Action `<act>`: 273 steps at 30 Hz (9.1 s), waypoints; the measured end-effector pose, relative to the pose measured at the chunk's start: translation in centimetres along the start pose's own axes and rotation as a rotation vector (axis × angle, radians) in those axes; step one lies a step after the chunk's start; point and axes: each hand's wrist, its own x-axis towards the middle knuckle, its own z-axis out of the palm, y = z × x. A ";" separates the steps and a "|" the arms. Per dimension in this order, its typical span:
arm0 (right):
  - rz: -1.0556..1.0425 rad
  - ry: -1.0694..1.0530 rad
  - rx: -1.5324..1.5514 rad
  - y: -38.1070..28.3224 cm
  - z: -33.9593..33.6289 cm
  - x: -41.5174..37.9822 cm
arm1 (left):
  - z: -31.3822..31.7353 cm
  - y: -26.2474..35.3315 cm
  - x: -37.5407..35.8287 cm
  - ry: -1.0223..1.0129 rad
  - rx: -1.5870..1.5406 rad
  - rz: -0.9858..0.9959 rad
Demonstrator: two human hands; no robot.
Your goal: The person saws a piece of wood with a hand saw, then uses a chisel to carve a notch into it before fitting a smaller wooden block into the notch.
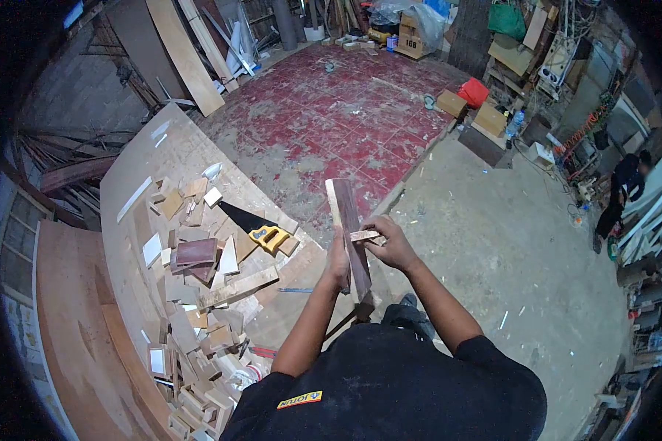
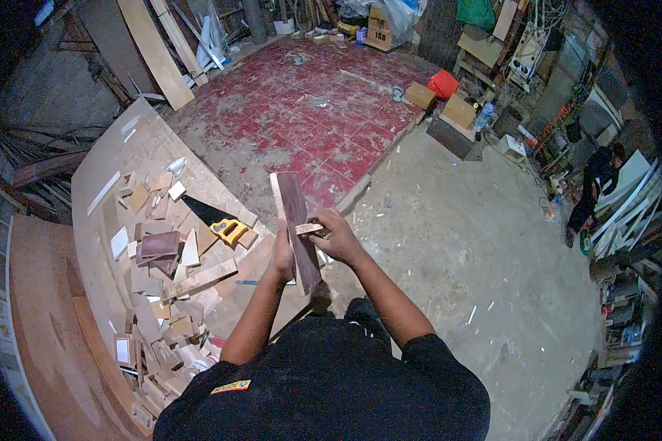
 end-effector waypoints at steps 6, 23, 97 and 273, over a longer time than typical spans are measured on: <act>0.012 0.088 -0.085 0.7 -1.2 2.2 | -0.1 -3.5 0.2 0.089 0.151 0.033; -0.099 0.025 -0.141 1.3 -1.6 0.9 | 1.6 -0.3 -0.8 0.032 0.024 -0.011; 0.441 -0.064 0.349 -1.4 0.6 -1.4 | -0.3 -0.6 0.7 0.092 0.196 0.163; 0.489 0.202 0.438 4.8 3.0 1.2 | -2.7 -7.3 -0.3 0.127 0.582 0.258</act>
